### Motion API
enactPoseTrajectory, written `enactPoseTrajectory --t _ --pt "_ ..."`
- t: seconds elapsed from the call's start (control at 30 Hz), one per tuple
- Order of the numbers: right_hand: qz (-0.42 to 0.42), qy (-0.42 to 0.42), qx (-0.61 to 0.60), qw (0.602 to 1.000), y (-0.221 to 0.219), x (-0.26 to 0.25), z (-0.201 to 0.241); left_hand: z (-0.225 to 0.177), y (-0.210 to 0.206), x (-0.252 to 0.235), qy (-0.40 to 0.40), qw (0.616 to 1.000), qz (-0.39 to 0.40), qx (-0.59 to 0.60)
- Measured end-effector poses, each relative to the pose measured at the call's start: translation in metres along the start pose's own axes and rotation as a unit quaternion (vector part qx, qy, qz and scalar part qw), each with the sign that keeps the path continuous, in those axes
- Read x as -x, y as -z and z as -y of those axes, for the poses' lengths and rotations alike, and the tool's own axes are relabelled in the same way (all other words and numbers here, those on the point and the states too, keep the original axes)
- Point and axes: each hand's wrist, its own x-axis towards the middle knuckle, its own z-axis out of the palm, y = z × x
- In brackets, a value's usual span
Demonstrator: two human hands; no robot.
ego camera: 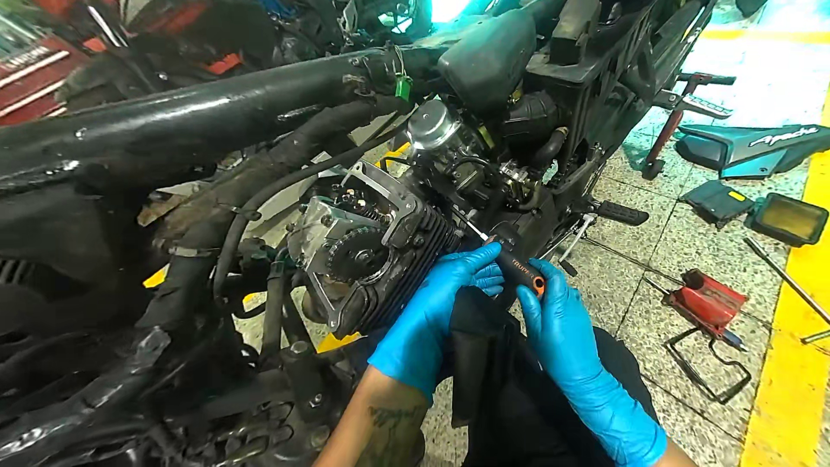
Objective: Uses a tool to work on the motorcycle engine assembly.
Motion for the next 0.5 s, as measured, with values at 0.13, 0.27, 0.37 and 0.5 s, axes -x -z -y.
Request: enactPoseTrajectory --t 0.13,0.27,0.37,0.5 --pt "0.162 -0.328 -0.397 0.842 0.017 -0.021 0.020 -0.012 -0.006 0.012 0.016 0.999 -0.029 -0.010" --pt "0.039 -0.016 -0.008 0.999 0.009 -0.002 0.004 0.001 0.002 -0.002 0.009 1.000 0.004 0.028" --pt "0.065 -0.160 -0.206 0.963 0.006 -0.009 0.010 0.017 0.017 -0.006 -0.056 0.998 0.038 0.005" --pt "0.151 -0.300 -0.394 0.855 0.014 -0.016 0.020 0.011 0.015 0.005 -0.056 0.998 0.042 -0.004"
